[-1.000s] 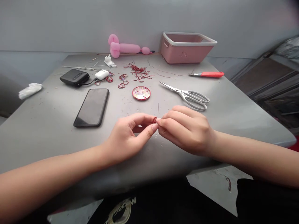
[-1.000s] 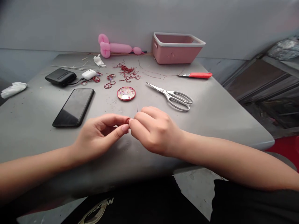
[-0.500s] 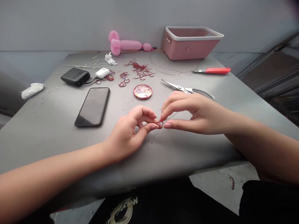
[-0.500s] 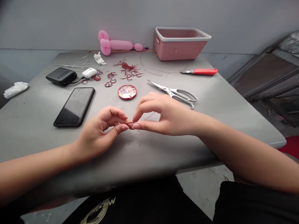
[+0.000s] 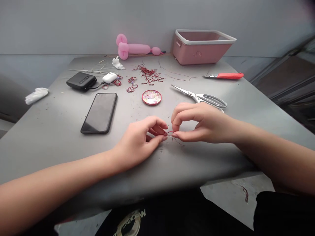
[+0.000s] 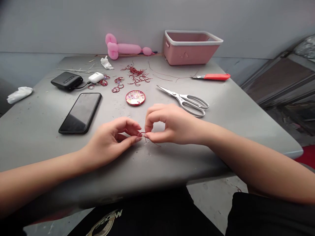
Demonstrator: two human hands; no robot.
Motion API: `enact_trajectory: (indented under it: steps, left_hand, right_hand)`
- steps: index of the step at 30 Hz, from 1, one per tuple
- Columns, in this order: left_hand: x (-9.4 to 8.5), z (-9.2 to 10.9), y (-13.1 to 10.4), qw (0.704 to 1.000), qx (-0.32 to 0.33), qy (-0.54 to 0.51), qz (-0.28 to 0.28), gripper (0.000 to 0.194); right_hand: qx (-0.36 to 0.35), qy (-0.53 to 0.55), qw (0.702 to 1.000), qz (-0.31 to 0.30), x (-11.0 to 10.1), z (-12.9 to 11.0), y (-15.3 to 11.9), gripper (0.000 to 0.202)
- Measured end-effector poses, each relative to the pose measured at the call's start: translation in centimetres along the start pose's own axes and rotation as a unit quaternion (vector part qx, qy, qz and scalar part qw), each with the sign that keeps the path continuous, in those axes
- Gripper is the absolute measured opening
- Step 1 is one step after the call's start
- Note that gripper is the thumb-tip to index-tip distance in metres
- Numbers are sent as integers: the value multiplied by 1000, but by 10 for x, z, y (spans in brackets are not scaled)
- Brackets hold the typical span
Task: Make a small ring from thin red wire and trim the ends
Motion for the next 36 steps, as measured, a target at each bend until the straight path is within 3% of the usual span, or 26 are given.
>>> enact_trajectory:
  steps: [4, 7, 11, 12, 14, 16, 17, 19, 21, 27, 31, 36]
  left_hand:
    - [4, -5, -4, 997, -70, -22, -18, 28]
    - [8, -6, -6, 994, -94, -46, -33, 28]
    - [3, 5, -5, 999, -27, -29, -5, 14]
    - [1, 9, -5, 1000, -4, -15, 7, 11]
    - [-4, 15, -4, 999, 18, -4, 28, 8]
    - [-9, 15, -2, 999, -5, -34, 36, 11]
    - [-10, 14, 0, 997, -27, -64, 34, 14]
    - [-10, 10, 2, 988, -79, -129, 16, 20]
    - [-9, 7, 4, 978, -121, -168, 1, 22]
    - [-6, -2, 2, 963, -181, -201, 3, 21]
    - [-4, -2, -1, 962, -186, -198, 5, 20]
    - [-6, -4, -3, 964, -183, -194, 28, 21]
  right_hand:
    - [-84, -133, 987, 21, 9, -12, -4, 10]
    - [-174, -257, 947, 82, 16, -30, -9, 18]
    - [-220, -322, 904, 176, 15, -47, -16, 21]
    - [-206, -308, 908, 195, 10, -47, -15, 19]
    - [-139, -220, 945, 197, -1, -40, -11, 15]
    - [-36, -52, 989, 131, -7, -23, -4, 8]
    - [10, 48, 996, 75, -5, -15, -2, 8]
    - [79, 209, 974, -31, 2, -7, 1, 14]
    - [116, 287, 947, -81, 6, -2, 1, 17]
    - [152, 319, 935, -43, 12, 2, 3, 10]
    - [175, 310, 934, -22, 18, 4, 1, 16]
    - [153, 259, 953, 43, 15, 0, 3, 12]
Point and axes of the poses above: each hand's wrist, its own y-axis towards the middle knuckle, its own x-axis out of the palm, z = x × y, the point moved 7 cm from there along y, towards the middle knuckle, and after that the axes turned 6 degrees about z, right-handed, at the moved point
